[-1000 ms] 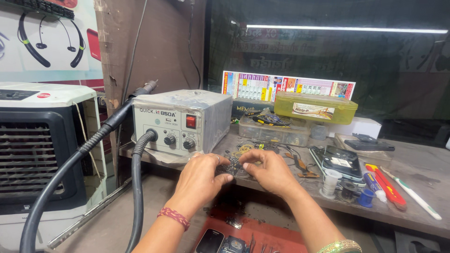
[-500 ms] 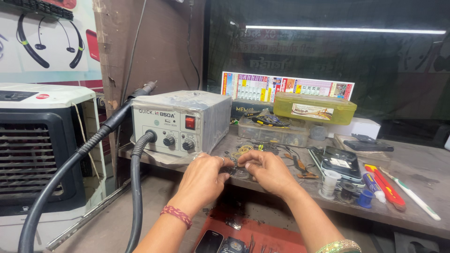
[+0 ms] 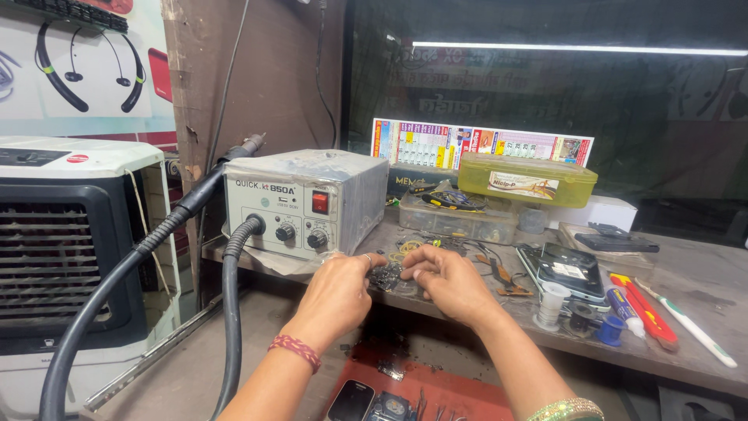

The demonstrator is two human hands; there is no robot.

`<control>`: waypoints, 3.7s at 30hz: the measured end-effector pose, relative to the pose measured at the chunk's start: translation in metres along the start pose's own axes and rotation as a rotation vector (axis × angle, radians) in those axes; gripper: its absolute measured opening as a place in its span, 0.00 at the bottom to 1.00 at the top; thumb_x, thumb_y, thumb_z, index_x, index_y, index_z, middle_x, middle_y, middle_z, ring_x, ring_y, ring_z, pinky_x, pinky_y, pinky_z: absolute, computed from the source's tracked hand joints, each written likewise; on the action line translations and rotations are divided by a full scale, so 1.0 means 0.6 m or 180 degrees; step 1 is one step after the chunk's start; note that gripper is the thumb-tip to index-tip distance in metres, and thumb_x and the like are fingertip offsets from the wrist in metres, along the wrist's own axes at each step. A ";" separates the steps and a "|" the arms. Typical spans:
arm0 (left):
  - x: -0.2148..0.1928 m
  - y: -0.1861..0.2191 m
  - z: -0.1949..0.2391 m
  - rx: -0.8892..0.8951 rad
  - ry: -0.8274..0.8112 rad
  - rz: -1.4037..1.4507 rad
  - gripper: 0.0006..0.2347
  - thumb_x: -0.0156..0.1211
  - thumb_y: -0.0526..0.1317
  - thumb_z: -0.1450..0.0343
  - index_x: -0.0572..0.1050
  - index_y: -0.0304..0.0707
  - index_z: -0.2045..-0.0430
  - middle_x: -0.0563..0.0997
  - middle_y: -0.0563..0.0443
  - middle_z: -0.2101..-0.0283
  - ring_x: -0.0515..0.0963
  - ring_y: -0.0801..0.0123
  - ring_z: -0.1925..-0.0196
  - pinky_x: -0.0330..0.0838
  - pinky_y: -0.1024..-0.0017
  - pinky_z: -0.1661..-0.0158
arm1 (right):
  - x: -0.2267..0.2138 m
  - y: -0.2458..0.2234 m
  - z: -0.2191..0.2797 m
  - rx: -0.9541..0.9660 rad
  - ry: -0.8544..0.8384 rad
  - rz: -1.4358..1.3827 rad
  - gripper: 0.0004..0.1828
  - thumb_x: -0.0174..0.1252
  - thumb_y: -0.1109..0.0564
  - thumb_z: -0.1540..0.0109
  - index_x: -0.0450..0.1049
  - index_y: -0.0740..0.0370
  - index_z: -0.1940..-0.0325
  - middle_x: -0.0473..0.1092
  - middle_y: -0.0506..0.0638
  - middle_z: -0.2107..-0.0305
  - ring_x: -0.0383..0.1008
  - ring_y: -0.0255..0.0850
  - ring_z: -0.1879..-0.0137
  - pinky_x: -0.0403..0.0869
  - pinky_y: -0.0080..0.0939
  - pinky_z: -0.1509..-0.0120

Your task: The person disassembles a small electronic device, likely a mobile phone, on a cluttered workbench. They remove components from the circuit board, sort them, and handle various small parts and tools throughout the process.

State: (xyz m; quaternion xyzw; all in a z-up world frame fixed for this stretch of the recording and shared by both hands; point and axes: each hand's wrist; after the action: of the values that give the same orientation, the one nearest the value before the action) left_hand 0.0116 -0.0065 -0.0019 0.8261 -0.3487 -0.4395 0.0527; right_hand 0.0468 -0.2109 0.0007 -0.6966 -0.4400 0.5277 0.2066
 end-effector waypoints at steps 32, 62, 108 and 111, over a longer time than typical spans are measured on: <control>-0.003 0.019 0.012 0.0182 0.0127 0.0145 0.09 0.69 0.37 0.38 0.85 0.44 0.65 0.85 0.44 0.61 0.79 0.49 0.53 0.71 0.58 0.50 | -0.003 0.009 0.003 -0.0086 0.0111 -0.0298 0.09 0.54 0.63 0.38 0.77 0.63 0.56 0.80 0.48 0.64 0.71 0.31 0.69 0.74 0.35 0.62; -0.013 -0.001 0.116 -0.0609 -0.0421 0.0514 0.06 0.67 0.38 0.37 0.86 0.46 0.70 0.87 0.49 0.66 0.87 0.61 0.61 0.79 0.65 0.58 | 0.061 -0.051 0.168 -0.0473 -0.0486 0.1416 0.14 0.62 0.58 0.46 0.81 0.54 0.55 0.81 0.53 0.66 0.81 0.46 0.59 0.77 0.46 0.53; -0.097 0.027 0.010 -0.0241 0.0643 0.0151 0.05 0.68 0.37 0.37 0.87 0.46 0.70 0.85 0.41 0.69 0.85 0.51 0.65 0.78 0.61 0.58 | -0.001 -0.099 0.025 -0.0577 0.0203 0.0488 0.10 0.62 0.59 0.42 0.82 0.58 0.57 0.82 0.48 0.71 0.81 0.32 0.64 0.79 0.37 0.57; -0.078 0.010 0.010 -0.0097 0.0693 -0.0068 0.05 0.68 0.37 0.36 0.87 0.46 0.71 0.85 0.41 0.70 0.84 0.50 0.64 0.77 0.58 0.59 | 0.006 -0.072 0.008 -0.0617 0.0346 0.0644 0.09 0.63 0.58 0.43 0.82 0.59 0.58 0.81 0.46 0.71 0.79 0.30 0.65 0.77 0.38 0.56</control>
State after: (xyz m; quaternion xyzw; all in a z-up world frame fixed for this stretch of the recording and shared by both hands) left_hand -0.0135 0.0191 0.0292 0.8718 -0.3253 -0.3530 0.0981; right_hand 0.0258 -0.1859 0.0295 -0.7816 -0.4047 0.4623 0.1076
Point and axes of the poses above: each hand's wrist, its own z-axis away from the middle knuckle, its own x-axis out of the palm, y = z × x
